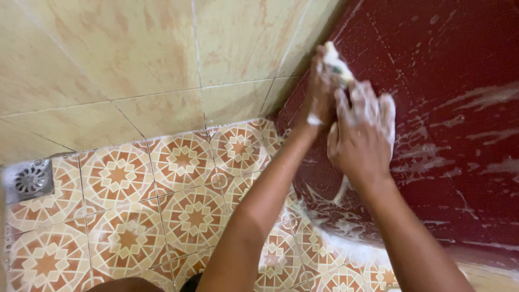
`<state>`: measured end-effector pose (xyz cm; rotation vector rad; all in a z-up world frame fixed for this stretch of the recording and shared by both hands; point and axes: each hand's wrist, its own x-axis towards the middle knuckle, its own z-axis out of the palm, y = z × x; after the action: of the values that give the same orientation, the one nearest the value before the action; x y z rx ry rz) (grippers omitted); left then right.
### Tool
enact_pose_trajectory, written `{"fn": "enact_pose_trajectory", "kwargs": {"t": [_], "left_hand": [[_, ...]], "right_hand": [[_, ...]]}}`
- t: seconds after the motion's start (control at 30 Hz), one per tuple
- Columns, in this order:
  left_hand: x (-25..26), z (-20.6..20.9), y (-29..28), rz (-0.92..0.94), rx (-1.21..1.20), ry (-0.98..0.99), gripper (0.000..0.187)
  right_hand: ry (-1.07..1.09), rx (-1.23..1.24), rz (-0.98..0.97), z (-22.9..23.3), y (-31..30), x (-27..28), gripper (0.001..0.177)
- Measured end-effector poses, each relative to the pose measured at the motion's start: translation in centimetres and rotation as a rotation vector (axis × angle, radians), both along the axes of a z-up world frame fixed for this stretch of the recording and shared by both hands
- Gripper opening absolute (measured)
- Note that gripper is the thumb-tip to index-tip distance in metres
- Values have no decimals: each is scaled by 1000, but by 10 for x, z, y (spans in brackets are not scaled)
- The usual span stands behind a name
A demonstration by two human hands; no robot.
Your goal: The person scrubs the exterior surfaces of a large red plastic basin with a sponge and soapy water, moving the sponge across the sides and bottom edges while water fills the basin from a wall-mounted tap.
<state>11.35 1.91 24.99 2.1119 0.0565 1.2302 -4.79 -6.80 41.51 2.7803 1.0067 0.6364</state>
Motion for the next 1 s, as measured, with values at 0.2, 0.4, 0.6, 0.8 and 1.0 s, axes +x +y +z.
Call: {"fn": "enact_pose_trajectory", "kwargs": {"t": [0.2,0.4,0.6,0.8,1.0], "left_hand": [[-61,-15,-18,-320,-480,-244,66],[-181,-73,-108,-427,-827,-128,62],[-246,-161,-190,-774,-1229,-205,68],[-224,-233,-203,-802,-1257,328,90],[-182,-121,-153,-171,-743,443,72]], "right_hand": [[115,-169,-135,-2,4,25,63],[-44,-743,-55,-41,-18,0,67],[311,-1056,30,-116,-69,-62,62],[458,-931,55,-154,-128,-91,63],[290,-819,-186,-57,-103,-104,67]]}}
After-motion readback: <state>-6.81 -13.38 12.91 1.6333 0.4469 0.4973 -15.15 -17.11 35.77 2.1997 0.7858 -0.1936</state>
